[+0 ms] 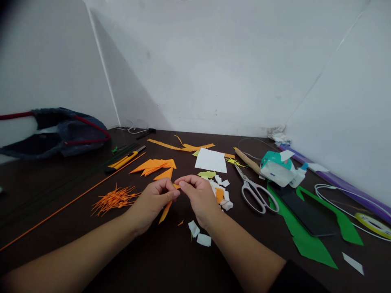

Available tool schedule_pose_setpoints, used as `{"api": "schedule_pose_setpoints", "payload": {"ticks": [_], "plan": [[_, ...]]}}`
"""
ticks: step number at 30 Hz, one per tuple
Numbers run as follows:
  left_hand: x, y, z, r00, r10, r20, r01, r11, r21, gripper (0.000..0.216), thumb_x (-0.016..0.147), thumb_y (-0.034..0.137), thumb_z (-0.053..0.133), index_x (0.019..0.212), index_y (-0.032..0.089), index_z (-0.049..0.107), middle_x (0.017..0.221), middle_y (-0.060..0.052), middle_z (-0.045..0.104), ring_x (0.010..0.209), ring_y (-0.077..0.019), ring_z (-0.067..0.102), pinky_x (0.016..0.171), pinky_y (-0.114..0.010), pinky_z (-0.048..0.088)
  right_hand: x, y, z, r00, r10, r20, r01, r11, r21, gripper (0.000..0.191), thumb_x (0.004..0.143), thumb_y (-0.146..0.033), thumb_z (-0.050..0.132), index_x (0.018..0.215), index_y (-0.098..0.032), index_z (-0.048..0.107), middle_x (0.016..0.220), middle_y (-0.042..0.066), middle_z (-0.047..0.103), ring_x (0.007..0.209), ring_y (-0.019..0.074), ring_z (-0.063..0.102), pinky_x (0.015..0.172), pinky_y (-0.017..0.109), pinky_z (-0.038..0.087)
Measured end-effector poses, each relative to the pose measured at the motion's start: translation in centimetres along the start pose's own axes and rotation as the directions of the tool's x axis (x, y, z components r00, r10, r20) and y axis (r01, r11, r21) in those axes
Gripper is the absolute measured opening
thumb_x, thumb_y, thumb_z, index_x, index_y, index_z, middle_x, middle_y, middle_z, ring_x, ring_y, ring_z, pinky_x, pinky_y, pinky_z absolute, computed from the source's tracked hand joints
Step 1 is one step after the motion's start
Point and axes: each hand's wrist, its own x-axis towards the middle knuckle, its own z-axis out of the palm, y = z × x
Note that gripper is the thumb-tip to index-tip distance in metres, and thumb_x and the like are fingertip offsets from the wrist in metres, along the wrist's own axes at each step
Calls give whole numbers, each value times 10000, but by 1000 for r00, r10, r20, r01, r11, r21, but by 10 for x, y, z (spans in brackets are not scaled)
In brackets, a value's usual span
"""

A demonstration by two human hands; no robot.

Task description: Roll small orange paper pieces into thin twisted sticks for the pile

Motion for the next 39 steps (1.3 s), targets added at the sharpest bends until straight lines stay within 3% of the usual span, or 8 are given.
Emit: {"api": "schedule_pose_setpoints", "payload": {"ticks": [6, 9, 15, 20, 24, 36, 39], "plan": [[1, -3, 0, 998, -8, -66, 11, 999, 46, 179, 670, 223, 608, 599, 173, 452, 574, 59, 434, 548, -92, 388, 545, -228, 312, 1, 0, -1, 999, -7, -37, 6, 999, -33, 99, 724, -234, 581, 758, -197, 667, 645, -14, 546, 621, 117, 443, 632, 268, 363], [2, -4, 0, 997, -14, -77, 17, 999, 39, 177, 662, 230, 616, 605, 175, 458, 577, 58, 437, 550, -96, 398, 548, -234, 317, 2, -1, -3, 999, -9, -37, 10, 999, 36, 113, 728, -257, 590, 775, -195, 672, 673, -5, 549, 636, 118, 452, 647, 273, 371], [0, -3, 0, 999, -24, -48, 23, 1000, -21, 193, 667, 252, 634, 599, 176, 470, 600, 49, 470, 591, -103, 436, 590, -245, 342, 0, -2, -3, 992, 90, 93, -108, 973, 205, 210, 702, -310, 645, 879, -201, 675, 783, 27, 598, 706, 133, 506, 679, 288, 403], [0, -4, 0, 1000, -16, -18, 16, 999, -32, 200, 685, 246, 627, 599, 172, 463, 580, 58, 435, 568, -91, 395, 560, -231, 316, 1, 1, -1, 997, 42, 66, -52, 988, 144, 72, 653, -245, 684, 687, -183, 669, 735, 18, 631, 722, 142, 530, 717, 299, 406], [1, -3, -1, 1000, 14, -25, -13, 999, 47, 192, 675, 244, 633, 602, 175, 469, 589, 49, 456, 590, -102, 411, 569, -238, 327, 2, 2, 0, 999, 38, -2, -37, 997, 64, 76, 647, -245, 679, 628, -183, 639, 666, 6, 606, 675, 135, 514, 681, 294, 397], [-1, 0, 0, 999, 37, 27, -40, 989, 141, 177, 686, 269, 619, 617, 174, 486, 601, 38, 475, 595, -120, 423, 579, -256, 347, 3, 4, 2, 990, -60, -131, 33, 980, -194, 268, 666, -342, 643, 546, -185, 462, 531, -50, 405, 521, 100, 344, 514, 249, 299], [-1, 2, 1, 999, 6, 35, -10, 993, 113, 180, 680, 256, 618, 600, 171, 481, 582, 43, 465, 576, -115, 411, 569, -254, 340, 4, 6, 0, 988, -64, -142, 39, 984, -175, 310, 649, -361, 666, 540, -184, 436, 523, -57, 378, 507, 95, 323, 506, 246, 292]]}}
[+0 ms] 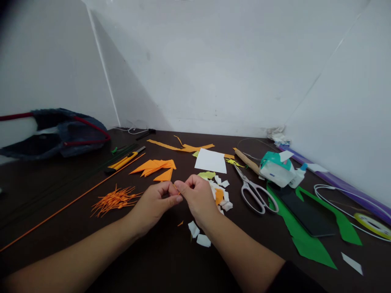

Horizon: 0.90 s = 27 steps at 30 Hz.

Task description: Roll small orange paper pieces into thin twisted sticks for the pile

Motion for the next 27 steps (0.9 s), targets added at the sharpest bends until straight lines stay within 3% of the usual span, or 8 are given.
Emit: {"api": "schedule_pose_setpoints", "payload": {"ticks": [5, 7, 9, 11, 17, 23, 25, 27], "plan": [[-1, -1, 0, 998, -57, 5, 57, 993, -99, 147, 714, 248, 598, 635, 161, 510, 613, 22, 535, 599, -115, 438, 603, -258, 340, 2, -2, -6, 983, 51, 177, -112, 930, 351, 293, 766, -449, 515, 745, -171, 605, 612, -14, 462, 575, 119, 426, 573, 275, 370], [-2, -1, 0, 998, -57, 12, 59, 986, -155, 148, 728, 250, 593, 643, 156, 515, 629, 17, 552, 620, -113, 452, 630, -258, 344, 1, -3, -8, 957, 35, 287, -148, 912, 383, 278, 770, -417, 530, 833, -171, 645, 699, 13, 515, 640, 132, 475, 608, 288, 396], [-2, -1, -1, 998, -51, 23, 55, 979, -197, 163, 734, 261, 596, 641, 152, 516, 633, 16, 555, 624, -109, 451, 634, -254, 341, 0, -3, -7, 941, -6, 337, -121, 928, 353, 162, 723, -324, 620, 791, -181, 654, 748, 14, 541, 660, 131, 499, 621, 289, 407], [-3, 0, -2, 998, -54, 41, 62, 973, -221, 182, 738, 275, 597, 635, 148, 517, 630, 16, 558, 603, -99, 432, 610, -245, 326, -2, -3, -4, 945, -31, 325, -81, 943, 323, 76, 696, -255, 654, 690, -184, 626, 710, -5, 549, 615, 118, 502, 607, 284, 407], [-3, 3, -3, 987, -94, 132, 119, 975, -190, 165, 726, 248, 598, 614, 138, 548, 524, 46, 481, 497, -75, 327, 506, -234, 238, -4, -1, -1, 968, 15, 252, -84, 960, 267, 209, 716, -270, 629, 589, -180, 490, 543, -40, 502, 478, 88, 445, 492, 248, 365], [-5, 8, -1, 990, -72, 119, 92, 980, -174, 130, 711, 208, 594, 604, 133, 592, 569, 24, 532, 562, -96, 403, 575, -244, 293, -1, 6, 1, 993, 50, 109, -72, 977, 199, 322, 671, -314, 673, 567, -194, 393, 515, -63, 395, 441, 75, 365, 394, 209, 284], [-6, 9, 0, 989, -94, 113, 111, 981, -158, 131, 708, 210, 596, 600, 135, 601, 568, 19, 542, 564, -102, 413, 578, -250, 297, 0, 6, 0, 993, 53, 101, -72, 977, 201, 343, 650, -334, 692, 562, -191, 393, 531, -57, 390, 442, 73, 357, 386, 209, 276], [-6, 8, 0, 988, -111, 109, 129, 977, -167, 130, 710, 223, 598, 610, 140, 609, 582, 13, 560, 562, -106, 416, 576, -254, 299, 1, 3, -3, 984, 35, 176, -82, 960, 269, 287, 654, -403, 679, 644, -185, 492, 591, -34, 440, 477, 83, 387, 406, 218, 309]]}}
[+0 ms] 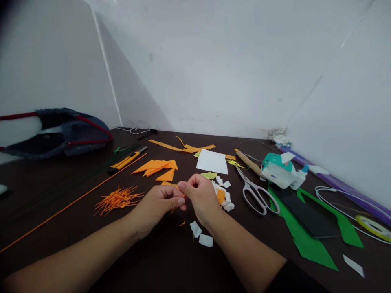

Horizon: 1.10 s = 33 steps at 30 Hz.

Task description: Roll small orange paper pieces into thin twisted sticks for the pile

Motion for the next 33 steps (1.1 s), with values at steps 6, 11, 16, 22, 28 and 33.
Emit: {"api": "schedule_pose_setpoints", "payload": {"ticks": [6, 11, 16, 22, 28, 33], "plan": [[0, -5, -2, 998, 48, 49, -37, 981, -188, 159, 729, 282, 611, 633, 155, 612, 643, -14, 623, 679, -135, 491, 702, -276, 343, -2, -14, -9, 935, -25, 354, -18, 993, 117, 315, 701, -404, 640, 950, -212, 650, 878, 42, 506, 691, 132, 490, 574, 278, 419], [2, -8, -4, 989, 58, 138, -27, 975, -218, 163, 730, 301, 611, 682, 146, 624, 663, -24, 619, 711, -152, 508, 755, -303, 345, -1, -11, -8, 967, -94, 237, 99, 995, -7, 168, 684, -242, 663, 559, -177, 572, 700, -10, 484, 618, 91, 467, 576, 248, 398], [2, -5, -4, 994, 55, 97, -47, 995, -88, 168, 722, 264, 600, 599, 149, 596, 648, -17, 607, 700, -152, 502, 748, -302, 342, -3, -9, 1, 980, -37, 194, 40, 999, -12, 252, 697, -289, 644, 573, -190, 449, 531, -48, 443, 469, 75, 402, 448, 217, 337], [1, -3, -3, 998, 49, 43, -48, 998, -28, 242, 732, 291, 581, 527, 165, 557, 589, -13, 592, 660, -155, 520, 722, -301, 374, -1, -6, 6, 998, 18, 59, -25, 992, 122, 332, 608, -300, 717, 566, -198, 404, 516, -62, 416, 446, 77, 386, 421, 217, 336], [2, -5, -4, 994, 55, 90, -45, 994, -104, 208, 759, 278, 568, 586, 163, 586, 567, -1, 594, 668, -147, 536, 748, -295, 382, -1, -11, -8, 966, 31, 256, -91, 970, 226, 352, 723, -476, 588, 876, -160, 620, 694, 8, 498, 564, 104, 455, 533, 263, 407], [2, -7, -6, 989, 80, 126, -61, 987, -146, 221, 763, 279, 578, 585, 148, 585, 581, -4, 594, 669, -141, 533, 746, -289, 379, -4, -13, -4, 961, 10, 276, -45, 992, 120, 162, 697, -317, 654, 657, -165, 616, 674, -2, 514, 517, 95, 467, 471, 253, 395]]}}
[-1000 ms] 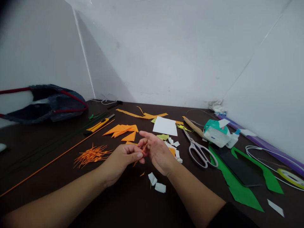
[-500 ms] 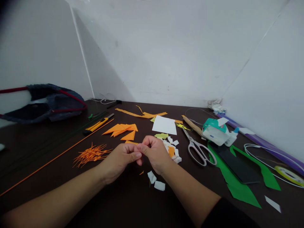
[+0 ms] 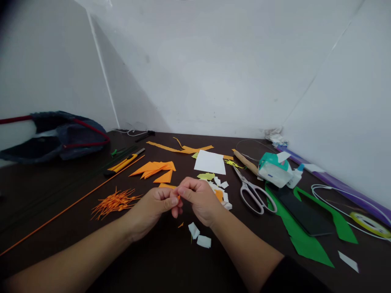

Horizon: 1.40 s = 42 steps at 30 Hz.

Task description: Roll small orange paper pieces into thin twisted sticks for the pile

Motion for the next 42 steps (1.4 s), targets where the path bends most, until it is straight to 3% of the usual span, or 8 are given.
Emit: {"api": "schedule_pose_setpoints", "payload": {"ticks": [5, 9, 14, 17, 21, 28, 37, 42], "plan": [[0, 0, -2, 1000, -17, 1, 17, 1000, 1, 208, 757, 264, 587, 584, 149, 588, 575, -5, 596, 668, -141, 540, 724, -282, 382, 3, 4, -4, 994, -39, -103, 33, 998, -58, 137, 700, -301, 642, 644, -180, 609, 624, -12, 519, 523, 92, 461, 488, 240, 402], [-1, 2, -4, 999, -30, 23, 30, 999, -19, 210, 762, 276, 583, 596, 149, 591, 548, 6, 580, 628, -132, 536, 691, -272, 383, 2, -2, -13, 999, -22, 30, 25, 994, -102, 303, 647, -277, 678, 943, -223, 648, 764, 9, 565, 648, 124, 527, 607, 282, 447], [0, 4, -7, 997, -45, 67, 47, 998, -35, 245, 766, 306, 585, 581, 144, 587, 520, 11, 559, 614, -130, 538, 678, -269, 379, 1, -9, -16, 998, -53, 41, 64, 939, -337, 40, 648, -230, 674, 678, -216, 652, 679, 1, 580, 643, 143, 539, 612, 303, 437], [0, 3, -7, 998, -41, 57, 43, 999, -22, 229, 768, 321, 582, 620, 147, 605, 506, 17, 551, 608, -132, 535, 670, -270, 379, 1, -12, -15, 995, -96, 9, 86, 854, -513, 35, 686, -235, 633, 666, -210, 620, 652, -3, 577, 640, 142, 522, 612, 300, 412], [1, 3, -7, 999, -24, 43, 21, 997, 72, 235, 751, 281, 587, 556, 149, 591, 568, -4, 588, 645, -134, 534, 693, -271, 379, 0, -18, -13, 984, -159, 78, 164, 653, -739, 95, 734, -216, 578, 640, -202, 584, 647, -7, 547, 622, 133, 490, 607, 290, 375], [1, 3, -9, 1000, -30, -3, 30, 970, 243, 228, 747, 309, 553, 579, 162, 600, 653, -18, 624, 690, -158, 541, 710, -282, 373, -1, -18, -8, 952, -274, 138, 244, 403, -882, 154, 767, -203, 542, 616, -195, 510, 636, -3, 503, 624, 137, 458, 579, 273, 326], [1, 4, -11, 998, 49, -42, -21, 864, 503, 250, 775, 320, 504, 595, 172, 594, 636, -15, 611, 640, -150, 516, 657, -273, 368, 1, -15, -8, 959, -280, 52, 165, 397, -903, 258, 758, -246, 556, 523, -191, 463, 554, -15, 474, 549, 123, 419, 533, 267, 287], [1, 6, -11, 984, 176, -8, -117, 687, 717, 226, 785, 289, 495, 606, 191, 594, 620, -4, 610, 605, -145, 508, 711, -302, 369, 1, -14, -7, 979, -192, -72, 37, 512, -858, 250, 735, -283, 564, 509, -195, 502, 521, -16, 483, 524, 123, 420, 518, 269, 297]]}}
